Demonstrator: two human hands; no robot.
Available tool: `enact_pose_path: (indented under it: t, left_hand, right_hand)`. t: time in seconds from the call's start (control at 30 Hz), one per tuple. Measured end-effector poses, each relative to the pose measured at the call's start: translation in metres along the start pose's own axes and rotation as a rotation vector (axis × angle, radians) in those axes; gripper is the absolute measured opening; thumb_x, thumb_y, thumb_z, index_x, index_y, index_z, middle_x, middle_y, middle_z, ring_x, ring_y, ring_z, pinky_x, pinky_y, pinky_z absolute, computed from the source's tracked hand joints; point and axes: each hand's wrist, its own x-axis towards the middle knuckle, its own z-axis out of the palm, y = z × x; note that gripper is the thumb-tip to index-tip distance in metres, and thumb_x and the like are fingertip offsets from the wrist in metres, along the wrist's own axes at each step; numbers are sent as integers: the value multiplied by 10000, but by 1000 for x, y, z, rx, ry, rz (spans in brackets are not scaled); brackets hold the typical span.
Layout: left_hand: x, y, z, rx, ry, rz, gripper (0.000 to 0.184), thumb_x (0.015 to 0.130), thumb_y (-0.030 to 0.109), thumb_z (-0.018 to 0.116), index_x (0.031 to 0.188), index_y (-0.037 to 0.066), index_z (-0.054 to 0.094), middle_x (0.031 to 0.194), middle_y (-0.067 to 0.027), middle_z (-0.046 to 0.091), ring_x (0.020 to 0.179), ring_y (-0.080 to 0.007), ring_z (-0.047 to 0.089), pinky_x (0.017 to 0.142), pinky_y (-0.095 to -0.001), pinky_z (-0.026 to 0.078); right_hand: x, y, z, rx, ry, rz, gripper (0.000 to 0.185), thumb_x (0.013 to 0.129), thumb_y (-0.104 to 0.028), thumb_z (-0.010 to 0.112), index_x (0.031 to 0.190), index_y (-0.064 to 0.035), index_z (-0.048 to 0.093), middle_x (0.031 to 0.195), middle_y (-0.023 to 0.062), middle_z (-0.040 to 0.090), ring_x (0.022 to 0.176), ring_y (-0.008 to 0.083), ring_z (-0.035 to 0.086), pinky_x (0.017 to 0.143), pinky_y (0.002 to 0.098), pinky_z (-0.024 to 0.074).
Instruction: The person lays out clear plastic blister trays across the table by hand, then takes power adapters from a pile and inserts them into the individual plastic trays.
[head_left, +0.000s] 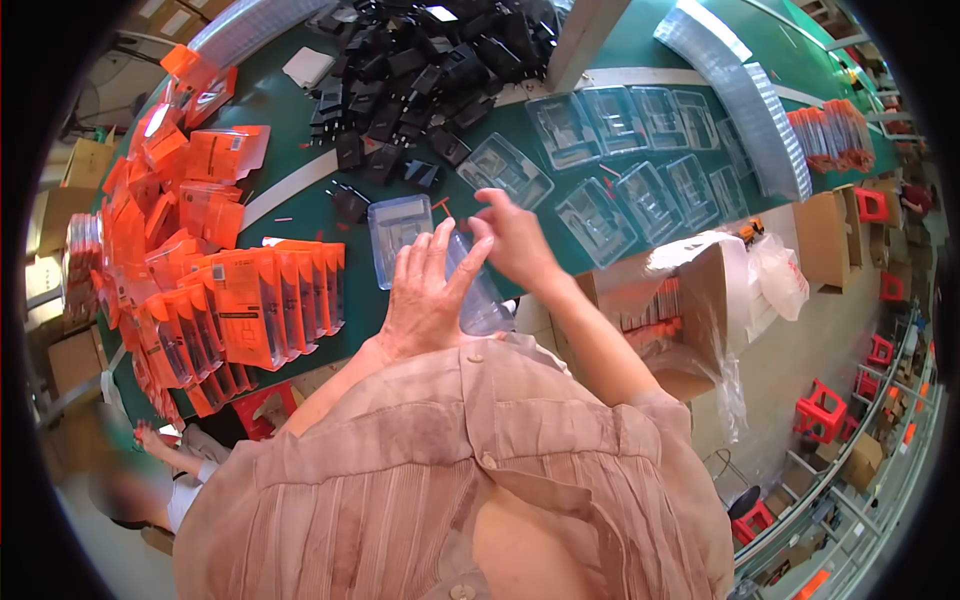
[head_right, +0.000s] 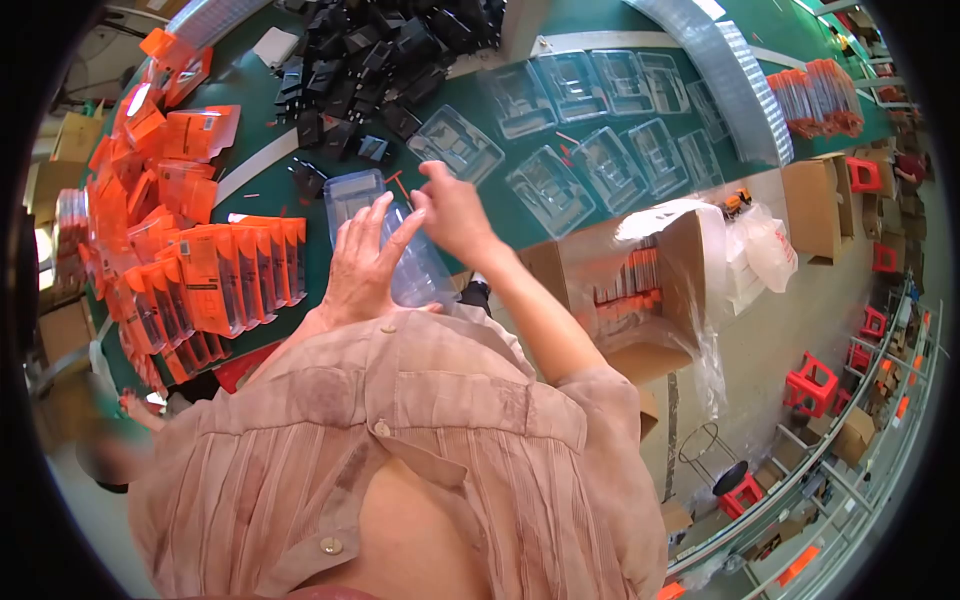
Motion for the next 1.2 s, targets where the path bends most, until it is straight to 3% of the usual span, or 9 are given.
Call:
enact_pose_path:
  t: [0.03, 0.1, 0.27, 0.5, 0.7, 0.83, 0.9, 1.03, 1.2]
  left_hand:
    - [-4, -2, -2, 9, 18, -6, 1070, 557, 642, 780, 1446, 194, 387, 1373, -289, 373, 1154, -449, 434, 964, -538, 340]
    - [-13, -3, -8, 35, 36, -33, 994, 601, 618, 751, 1432, 191, 412, 1355, -291, 394, 1145, -449, 444, 953, -529, 352]
    - [-31, -20, -10, 90, 93, -83, 852, 671, 541, 716, 1399, 177, 465, 1353, -297, 399, 1131, -449, 458, 934, -516, 375]
    - [-51, -37, -7, 77, 134, -205, 755, 713, 547, 685, 1347, 169, 528, 1370, -293, 395, 1172, -447, 447, 959, -504, 364]
    - [-47, -40, -5, 91, 157, -199, 599, 765, 417, 656, 1306, 175, 574, 1352, -310, 407, 1135, -445, 460, 919, -511, 377]
    - [-46, -46, 3, 195, 156, -147, 503, 802, 342, 621, 1282, 195, 596, 1346, -304, 415, 1118, -438, 471, 908, -522, 396]
    - [-42, -37, -8, 107, 175, -194, 452, 824, 245, 584, 1274, 202, 601, 1335, -297, 429, 1104, -430, 486, 900, -514, 409]
    - [-49, -37, -11, 121, 173, -215, 447, 833, 220, 576, 1279, 205, 599, 1331, -288, 437, 1112, -422, 489, 905, -503, 411]
    - [-63, -38, -10, 161, 116, -230, 457, 831, 223, 575, 1287, 203, 595, 1346, -286, 431, 1129, -421, 488, 925, -490, 406]
  right_hand:
    - [9, 9, 19, -276, 118, -259, 378, 847, -96, 643, 1199, -35, 521, 943, 153, 638, 810, 286, 651, 688, 354, 521]
    - [41, -10, 34, -725, 107, -403, 469, 756, -162, 711, 1186, -95, 537, 1027, 142, 619, 1010, 274, 582, 810, 412, 447]
    - [110, -29, 55, -1267, -122, -114, 468, 732, -177, 700, 1172, -129, 551, 1021, 176, 588, 976, 322, 553, 816, 429, 397]
    - [151, 0, 80, -1048, -5, -157, 370, 752, -103, 664, 1099, -62, 543, 1032, 228, 561, 909, 373, 628, 747, 459, 519]
    - [205, -40, 116, -527, 135, 55, 478, 792, -344, 705, 1096, -25, 519, 1083, 269, 551, 968, 436, 615, 812, 495, 516]
    - [243, -37, 138, -180, 151, -130, 592, 772, -426, 715, 1107, 22, 524, 1079, 281, 566, 1016, 431, 568, 896, 451, 470]
    - [234, -39, 121, -246, 286, -432, 478, 805, -316, 697, 1110, 6, 518, 1052, 282, 554, 988, 456, 566, 810, 478, 495]
    - [163, -38, 58, -387, -103, -268, 172, 870, -182, 584, 1001, -113, 670, 920, 160, 685, 867, 340, 662, 794, 440, 523]
    - [128, -16, 61, -642, -618, -161, 355, 796, -94, 536, 1078, -222, 711, 954, 118, 707, 961, 320, 660, 817, 429, 526]
